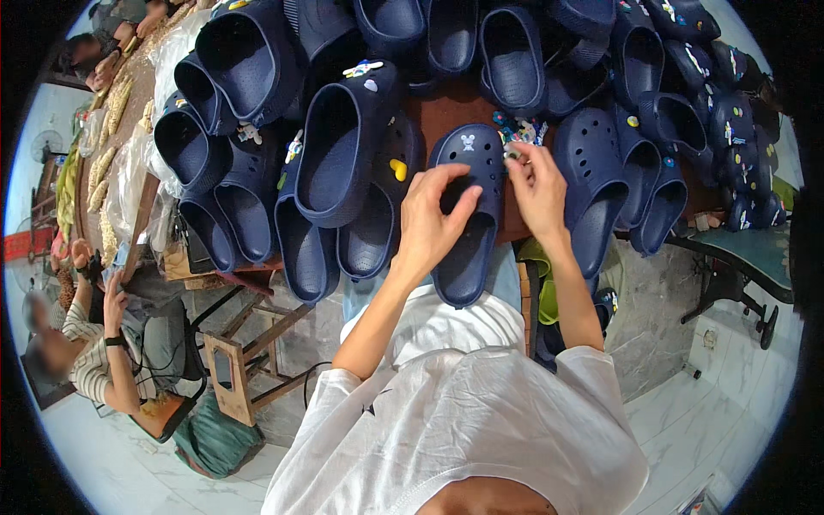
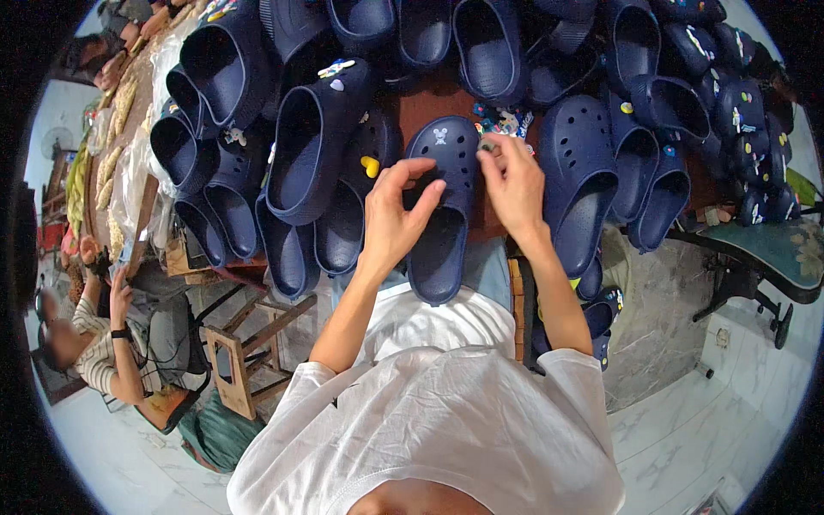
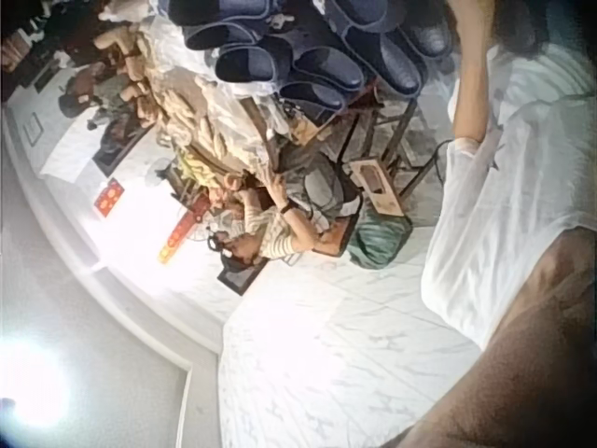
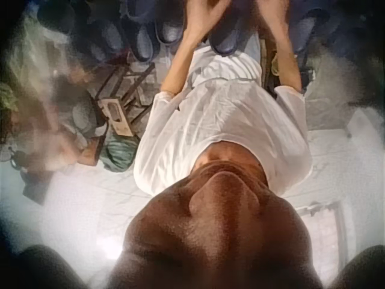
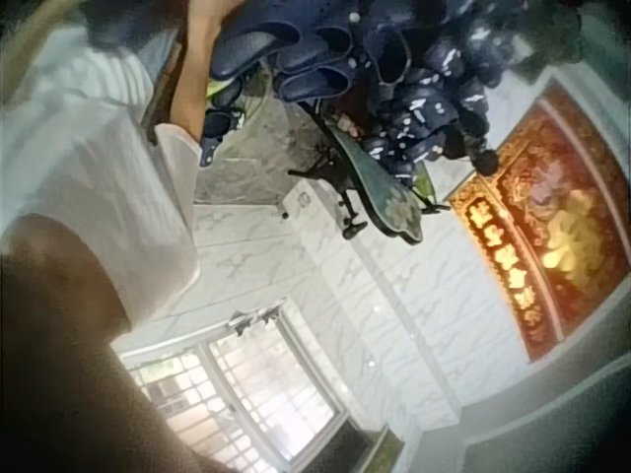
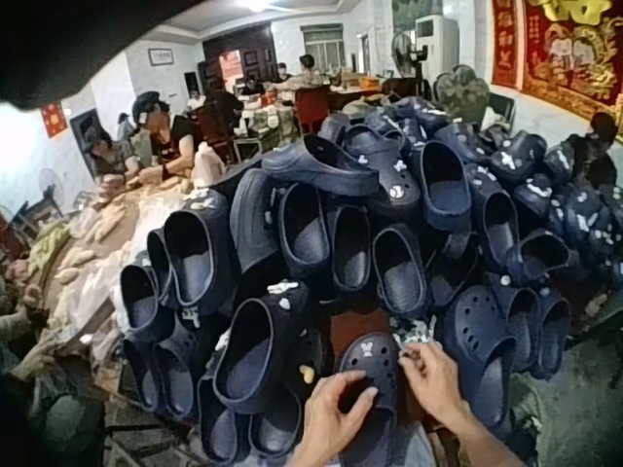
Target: Attaching decorative charms to the holes of rubber clog shoes.
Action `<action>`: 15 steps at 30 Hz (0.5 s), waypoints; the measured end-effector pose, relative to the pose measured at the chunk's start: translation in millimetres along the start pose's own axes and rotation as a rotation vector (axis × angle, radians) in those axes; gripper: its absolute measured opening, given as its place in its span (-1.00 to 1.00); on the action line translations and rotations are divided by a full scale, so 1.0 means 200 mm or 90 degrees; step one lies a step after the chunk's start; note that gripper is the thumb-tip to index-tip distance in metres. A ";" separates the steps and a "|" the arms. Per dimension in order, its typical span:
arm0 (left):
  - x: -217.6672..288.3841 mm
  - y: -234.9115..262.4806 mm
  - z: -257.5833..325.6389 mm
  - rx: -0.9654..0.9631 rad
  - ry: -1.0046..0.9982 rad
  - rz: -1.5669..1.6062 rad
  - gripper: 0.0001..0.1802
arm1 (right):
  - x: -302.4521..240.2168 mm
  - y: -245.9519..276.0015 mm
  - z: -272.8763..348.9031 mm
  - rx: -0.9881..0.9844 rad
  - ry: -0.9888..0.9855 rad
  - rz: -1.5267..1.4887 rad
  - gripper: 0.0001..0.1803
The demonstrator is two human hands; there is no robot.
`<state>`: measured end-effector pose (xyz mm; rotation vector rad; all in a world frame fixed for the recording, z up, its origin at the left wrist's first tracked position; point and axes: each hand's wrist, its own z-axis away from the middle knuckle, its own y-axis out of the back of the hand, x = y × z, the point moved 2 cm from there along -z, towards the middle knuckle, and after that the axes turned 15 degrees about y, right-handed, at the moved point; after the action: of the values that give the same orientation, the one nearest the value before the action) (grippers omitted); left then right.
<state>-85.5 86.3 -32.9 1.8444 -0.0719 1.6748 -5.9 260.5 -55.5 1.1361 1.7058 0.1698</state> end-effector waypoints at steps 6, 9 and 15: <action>-0.01 -0.05 0.12 0.000 -0.088 -0.090 -0.46 | 0.18 0.02 -0.02 -0.010 -0.015 0.102 -0.71; -0.06 -0.09 0.14 0.021 -0.102 -0.091 -0.41 | 0.12 0.02 -0.06 0.020 0.020 0.128 -0.68; -0.09 -0.15 0.18 0.052 -0.123 -0.107 -0.38 | 0.02 -0.11 -0.19 -0.055 0.163 0.127 -0.35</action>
<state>-43.4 85.8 -60.8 2.0115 0.0696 1.4014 -50.1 266.7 -54.5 1.2603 1.7862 0.5277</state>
